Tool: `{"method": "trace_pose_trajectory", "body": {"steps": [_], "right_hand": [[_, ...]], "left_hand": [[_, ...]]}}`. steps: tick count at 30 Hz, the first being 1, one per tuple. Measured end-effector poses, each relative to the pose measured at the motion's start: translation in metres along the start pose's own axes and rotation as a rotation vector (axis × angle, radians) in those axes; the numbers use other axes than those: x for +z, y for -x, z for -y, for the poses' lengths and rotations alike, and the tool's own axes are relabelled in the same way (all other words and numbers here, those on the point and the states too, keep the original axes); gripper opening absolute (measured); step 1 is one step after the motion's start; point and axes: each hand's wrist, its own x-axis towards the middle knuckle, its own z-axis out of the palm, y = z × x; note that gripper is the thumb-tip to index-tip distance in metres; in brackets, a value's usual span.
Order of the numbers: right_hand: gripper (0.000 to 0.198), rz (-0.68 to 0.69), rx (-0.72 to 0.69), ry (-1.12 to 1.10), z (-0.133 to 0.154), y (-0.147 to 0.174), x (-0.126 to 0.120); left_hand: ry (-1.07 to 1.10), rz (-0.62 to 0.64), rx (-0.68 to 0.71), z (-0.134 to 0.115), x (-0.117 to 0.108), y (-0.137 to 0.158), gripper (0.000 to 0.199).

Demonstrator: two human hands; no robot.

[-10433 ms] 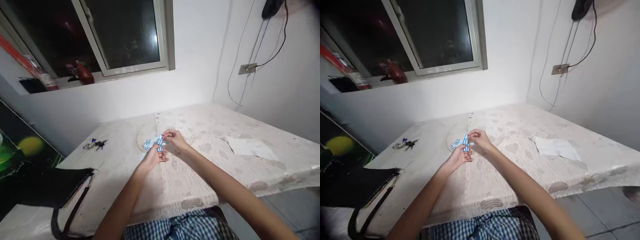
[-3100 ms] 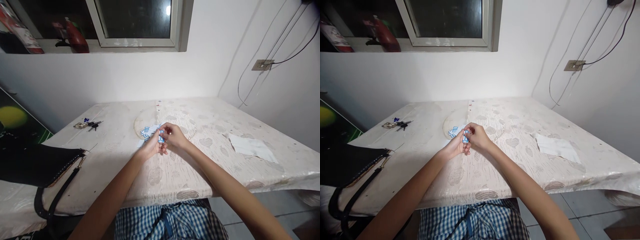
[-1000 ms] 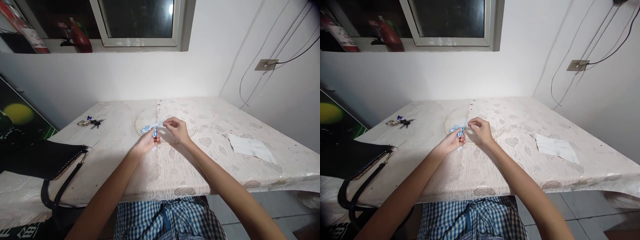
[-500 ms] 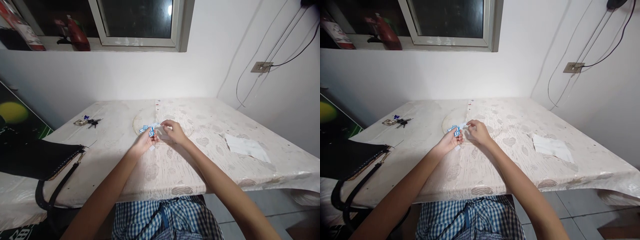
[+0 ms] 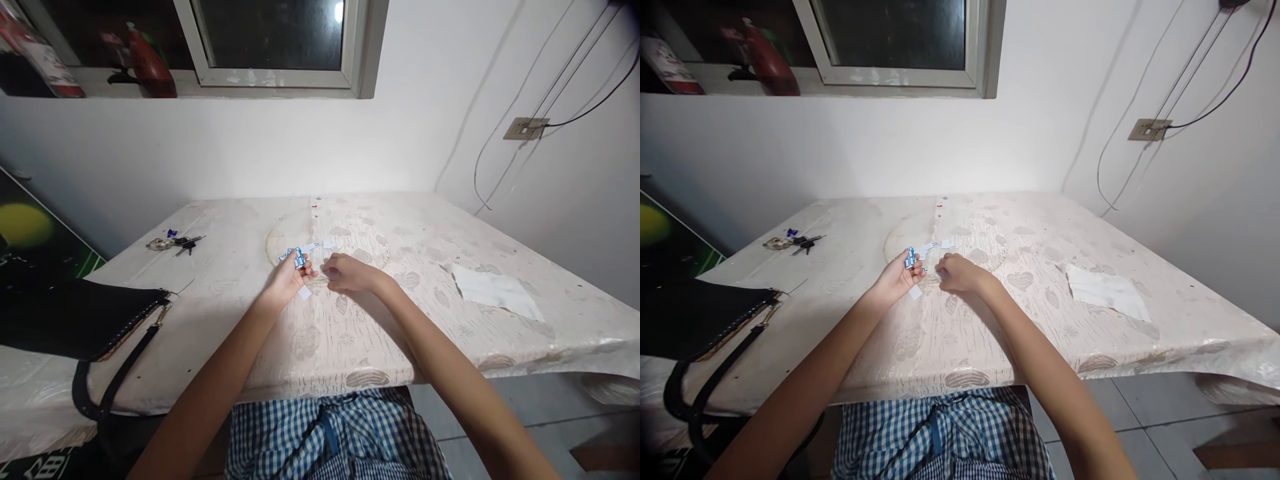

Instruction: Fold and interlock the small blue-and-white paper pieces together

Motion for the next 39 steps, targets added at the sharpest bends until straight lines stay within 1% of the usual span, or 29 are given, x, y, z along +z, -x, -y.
{"method": "trace_pose_trajectory", "body": {"steps": [3,4,8,11,13,15,19,23,25,27,30,32,34,39], "right_hand": [[0.014,0.062,-0.057,-0.052,0.002,0.0,-0.001],[0.014,0.053,-0.059,-0.053,0.002,-0.001,0.0],[0.017,-0.009,-0.003,0.009,0.001,-0.003,0.005],[0.021,-0.076,0.079,0.082,-0.001,-0.003,0.008],[0.024,-0.14,0.103,0.086,-0.003,-0.003,0.008],[0.027,-0.223,0.094,0.03,-0.004,-0.003,0.007],[0.033,-0.395,0.068,-0.172,-0.002,-0.006,0.003],[0.034,-0.467,0.028,-0.393,0.002,-0.008,0.001],[0.034,-0.466,0.031,-0.528,0.004,-0.009,0.001],[0.033,-0.439,0.028,-0.666,0.007,-0.01,0.001],[0.022,-0.361,0.004,-0.813,0.011,-0.009,0.002],[0.016,-0.322,0.007,-0.84,0.012,-0.009,0.002],[0.015,-0.304,0.023,-0.831,0.012,-0.009,0.003],[0.016,-0.289,0.05,-0.805,0.008,-0.011,0.008]], "left_hand": [[0.008,-0.007,0.002,0.0,0.001,0.0,0.026],[0.011,-0.014,0.003,-0.001,0.001,0.0,0.025],[0.009,-0.027,0.007,-0.002,0.002,0.002,0.023],[-0.031,-0.004,-0.007,-0.002,0.002,0.002,0.026],[-0.068,0.021,-0.019,-0.001,0.001,0.002,0.029],[-0.104,0.043,-0.039,0.001,0.0,0.001,0.031],[-0.164,0.069,-0.096,0.004,-0.002,0.0,0.032],[-0.221,0.161,-0.205,0.006,-0.001,0.002,0.039],[-0.248,0.208,-0.237,0.007,0.0,0.003,0.043],[-0.263,0.24,-0.239,0.008,0.001,0.003,0.044],[-0.278,0.281,-0.244,0.01,0.001,0.003,0.044],[-0.291,0.307,-0.257,0.01,0.0,0.003,0.046],[-0.292,0.325,-0.271,0.011,0.0,0.003,0.047],[-0.272,0.305,-0.269,0.011,0.004,0.005,0.046]]}}
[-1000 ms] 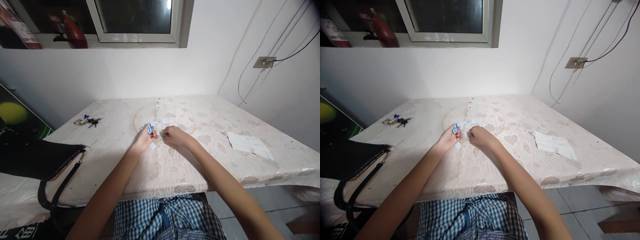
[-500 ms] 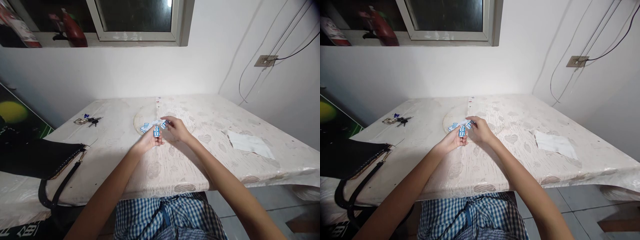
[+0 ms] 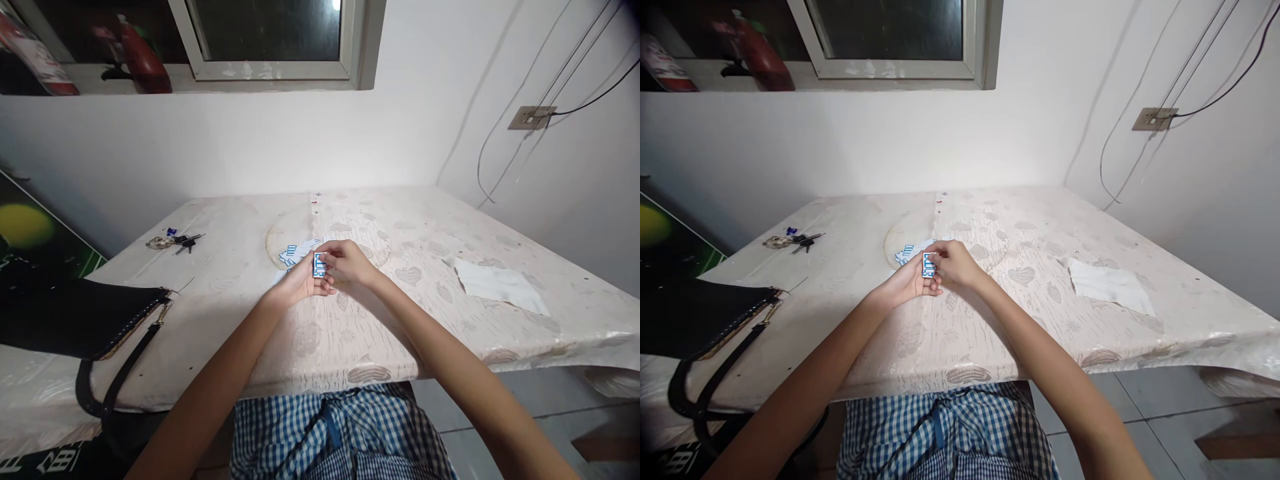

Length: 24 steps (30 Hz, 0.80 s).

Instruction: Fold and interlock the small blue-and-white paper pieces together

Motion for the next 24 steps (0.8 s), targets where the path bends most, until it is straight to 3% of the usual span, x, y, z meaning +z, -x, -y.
{"method": "trace_pose_trajectory", "body": {"steps": [10,16,20,24], "right_hand": [[0.006,-0.067,0.029,0.062,-0.005,0.001,0.009],[0.007,-0.162,-0.007,0.221,-0.008,0.0,0.01],[0.018,-0.177,-0.055,0.317,-0.013,0.0,0.008],[0.027,-0.145,-0.033,0.293,-0.012,0.001,0.008]], "left_hand": [[-0.034,-0.025,0.004,-0.001,0.004,0.0,0.049],[-0.012,-0.008,0.036,0.002,0.003,-0.003,0.047],[-0.034,0.03,0.086,0.005,0.001,-0.004,0.031],[-0.05,-0.035,0.114,0.004,-0.001,-0.002,0.022]]}}
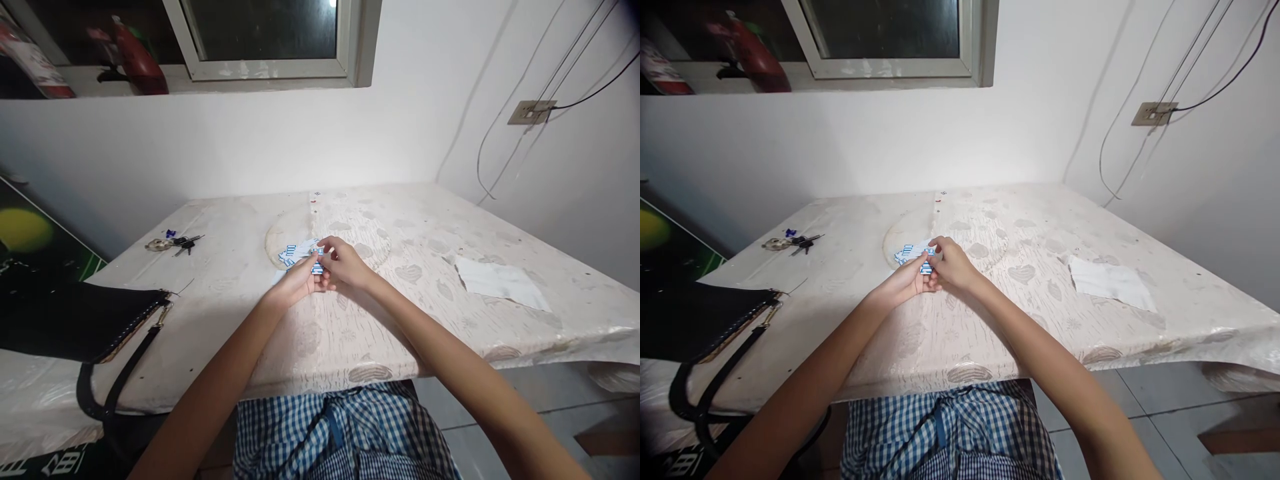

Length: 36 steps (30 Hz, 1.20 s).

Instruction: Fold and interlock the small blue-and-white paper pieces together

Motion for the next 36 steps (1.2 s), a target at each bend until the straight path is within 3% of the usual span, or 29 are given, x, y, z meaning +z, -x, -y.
{"method": "trace_pose_trajectory", "body": {"steps": [8,14,25,32,36], "right_hand": [[0.06,0.193,-0.186,0.024,0.013,0.005,-0.009],[0.041,0.201,-0.239,0.104,0.01,0.005,-0.008],[0.034,0.189,-0.241,0.128,0.01,0.005,-0.008],[0.049,0.165,-0.151,-0.007,0.013,0.007,-0.006],[0.052,0.166,0.054,-0.28,0.018,0.004,-0.005]], "left_hand": [[0.004,-0.054,0.006,-0.004,0.0,0.001,0.022],[0.019,-0.091,0.021,-0.004,0.002,0.002,0.018],[-0.02,-0.064,0.08,0.001,0.001,0.0,0.013],[0.024,-0.053,0.184,0.002,0.001,-0.003,0.01],[0.006,-0.052,0.202,-0.001,-0.002,-0.003,0.013]]}}
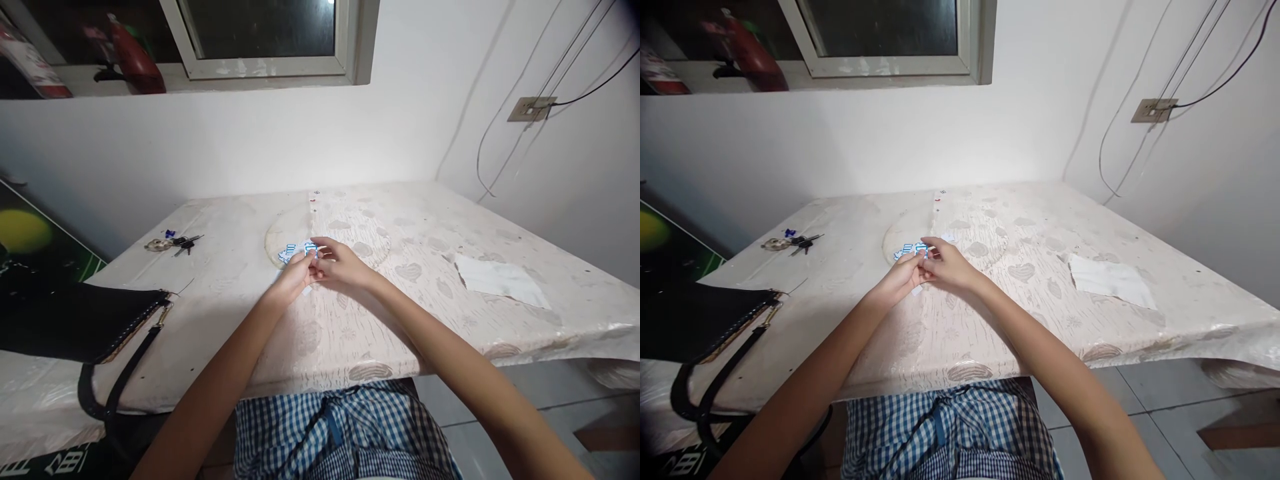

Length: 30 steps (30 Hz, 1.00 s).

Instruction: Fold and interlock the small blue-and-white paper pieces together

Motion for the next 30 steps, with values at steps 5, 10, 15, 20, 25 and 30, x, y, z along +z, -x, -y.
{"method": "trace_pose_trajectory", "body": {"steps": [5,10,15,20,25,30], "right_hand": [[0.037,-0.148,0.141,-0.32,0.003,-0.006,-0.003],[0.023,-0.094,0.153,-0.346,0.008,-0.003,-0.012],[0.018,-0.108,0.074,-0.361,0.004,-0.006,-0.013],[0.02,-0.07,0.065,-0.323,-0.002,-0.008,-0.013],[0.029,0.024,0.069,-0.251,0.001,-0.006,-0.016],[0.033,0.073,0.07,-0.206,0.009,-0.003,-0.019]], "left_hand": [[-0.068,0.1,-0.042,-0.005,0.005,0.008,0.012],[-0.018,0.257,-0.126,-0.009,0.009,0.012,0.022],[0.096,0.277,-0.172,-0.009,0.009,0.011,0.034],[0.127,0.266,-0.182,-0.005,0.007,0.01,0.03],[0.145,0.264,-0.208,-0.004,0.006,0.01,0.029],[0.167,0.251,-0.255,-0.007,0.008,0.011,0.03]]}}
